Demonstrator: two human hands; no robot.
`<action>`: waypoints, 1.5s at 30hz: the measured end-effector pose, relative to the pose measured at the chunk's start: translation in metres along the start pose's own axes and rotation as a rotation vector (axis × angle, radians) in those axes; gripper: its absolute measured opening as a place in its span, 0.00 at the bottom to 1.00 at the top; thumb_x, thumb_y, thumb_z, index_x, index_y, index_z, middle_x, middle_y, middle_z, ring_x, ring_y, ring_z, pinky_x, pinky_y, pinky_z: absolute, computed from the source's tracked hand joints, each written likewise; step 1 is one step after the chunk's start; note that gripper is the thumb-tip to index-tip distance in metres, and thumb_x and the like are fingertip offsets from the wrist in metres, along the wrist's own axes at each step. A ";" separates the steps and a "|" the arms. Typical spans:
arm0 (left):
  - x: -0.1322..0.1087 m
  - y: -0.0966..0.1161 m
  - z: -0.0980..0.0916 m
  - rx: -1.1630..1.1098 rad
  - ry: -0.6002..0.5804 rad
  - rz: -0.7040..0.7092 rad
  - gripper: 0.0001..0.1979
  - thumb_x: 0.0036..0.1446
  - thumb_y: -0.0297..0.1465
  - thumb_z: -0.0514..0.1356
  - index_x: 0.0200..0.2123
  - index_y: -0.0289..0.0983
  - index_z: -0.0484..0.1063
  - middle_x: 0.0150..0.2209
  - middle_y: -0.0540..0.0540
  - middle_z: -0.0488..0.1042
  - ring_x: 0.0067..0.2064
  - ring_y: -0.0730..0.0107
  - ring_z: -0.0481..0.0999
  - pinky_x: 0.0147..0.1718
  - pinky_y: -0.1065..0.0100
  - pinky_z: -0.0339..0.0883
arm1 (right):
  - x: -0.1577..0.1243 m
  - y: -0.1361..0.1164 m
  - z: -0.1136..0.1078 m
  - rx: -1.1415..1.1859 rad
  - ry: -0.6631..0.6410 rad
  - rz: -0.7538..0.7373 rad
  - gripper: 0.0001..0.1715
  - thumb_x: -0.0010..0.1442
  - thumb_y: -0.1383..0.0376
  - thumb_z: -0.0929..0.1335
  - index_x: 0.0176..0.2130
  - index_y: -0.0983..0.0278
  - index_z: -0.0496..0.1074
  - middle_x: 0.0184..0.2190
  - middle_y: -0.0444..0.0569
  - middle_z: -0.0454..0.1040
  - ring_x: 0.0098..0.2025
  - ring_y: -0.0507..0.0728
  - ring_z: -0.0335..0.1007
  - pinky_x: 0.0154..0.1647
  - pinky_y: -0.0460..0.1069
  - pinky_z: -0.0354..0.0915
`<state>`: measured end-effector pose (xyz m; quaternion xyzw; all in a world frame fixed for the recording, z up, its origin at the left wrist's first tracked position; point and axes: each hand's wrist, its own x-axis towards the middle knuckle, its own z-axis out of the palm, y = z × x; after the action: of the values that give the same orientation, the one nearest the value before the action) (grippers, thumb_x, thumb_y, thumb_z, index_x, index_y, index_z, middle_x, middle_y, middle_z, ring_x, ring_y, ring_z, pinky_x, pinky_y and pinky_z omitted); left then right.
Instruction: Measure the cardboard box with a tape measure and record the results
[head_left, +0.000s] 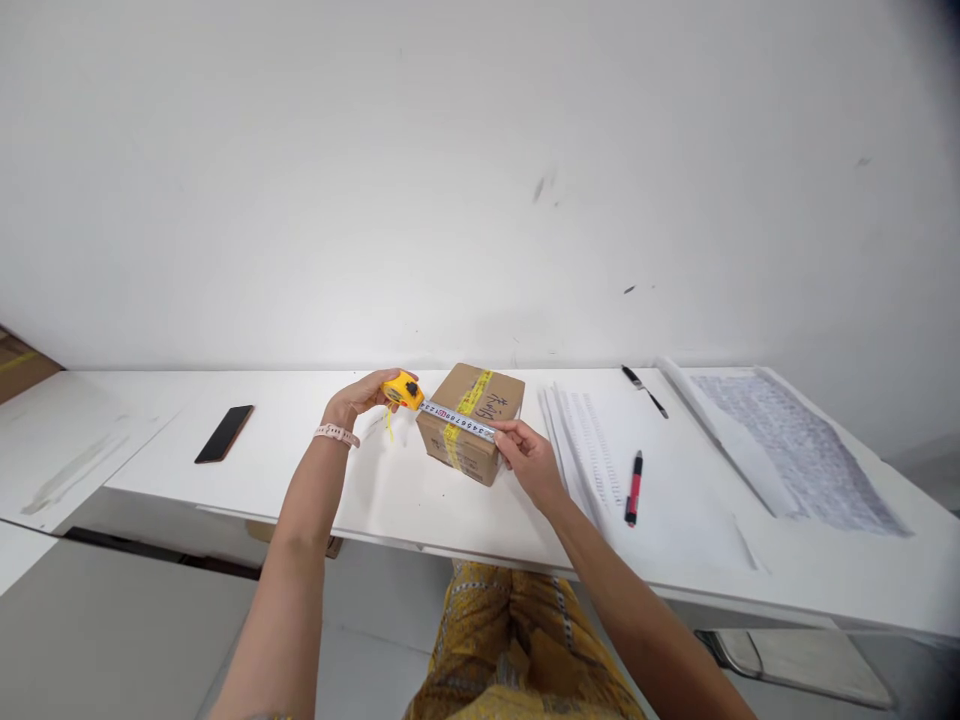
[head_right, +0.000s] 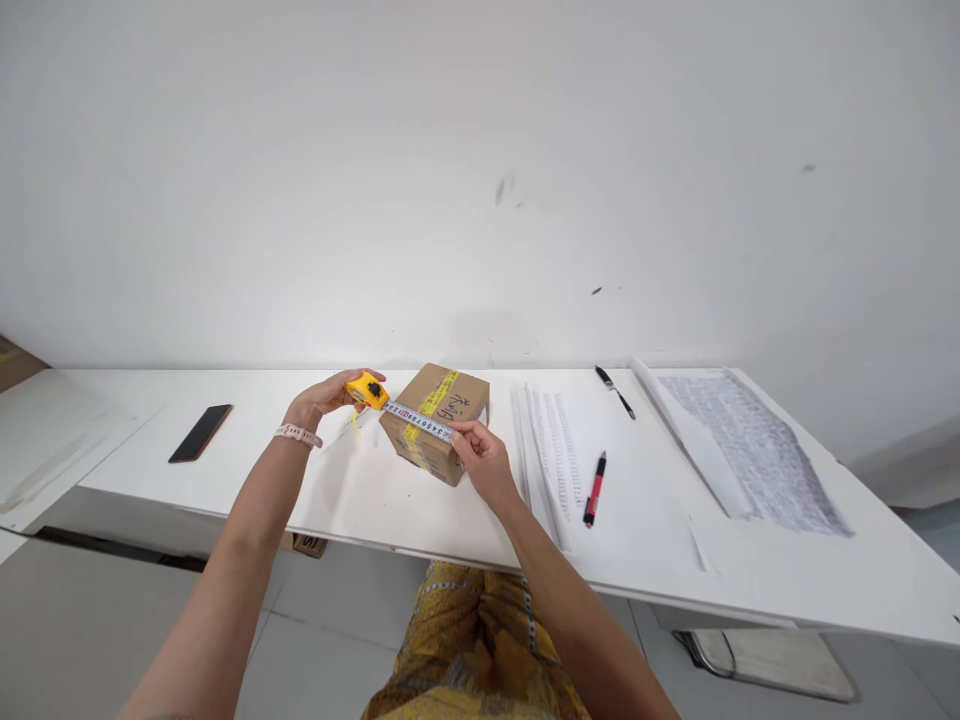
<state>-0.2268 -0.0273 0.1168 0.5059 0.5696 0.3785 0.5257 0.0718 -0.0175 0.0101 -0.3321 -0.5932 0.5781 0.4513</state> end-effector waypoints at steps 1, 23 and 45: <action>-0.001 0.000 0.000 0.000 0.001 0.006 0.22 0.53 0.43 0.62 0.43 0.32 0.79 0.33 0.39 0.79 0.28 0.65 0.73 0.27 0.65 0.67 | 0.000 0.000 0.000 0.001 -0.001 -0.001 0.21 0.56 0.49 0.67 0.39 0.62 0.75 0.20 0.41 0.63 0.23 0.52 0.56 0.25 0.48 0.56; -0.136 -0.052 0.118 -0.373 -0.166 0.125 0.40 0.38 0.49 0.70 0.55 0.38 0.70 0.40 0.39 0.75 0.24 0.68 0.73 0.20 0.68 0.66 | 0.014 -0.086 -0.028 -0.378 -0.385 -0.280 0.22 0.65 0.48 0.62 0.45 0.59 0.74 0.33 0.49 0.74 0.35 0.57 0.68 0.37 0.52 0.63; -0.023 -0.035 0.137 -0.660 0.195 0.388 0.30 0.45 0.48 0.64 0.47 0.36 0.69 0.37 0.42 0.75 0.20 0.73 0.66 0.18 0.68 0.55 | 0.116 -0.036 -0.048 -0.663 -0.230 -0.400 0.28 0.58 0.54 0.66 0.57 0.59 0.68 0.58 0.52 0.71 0.59 0.67 0.63 0.60 0.64 0.55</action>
<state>-0.1000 -0.0711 0.0659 0.3697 0.3583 0.6800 0.5221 0.0776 0.1034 0.0595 -0.2710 -0.8471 0.2893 0.3540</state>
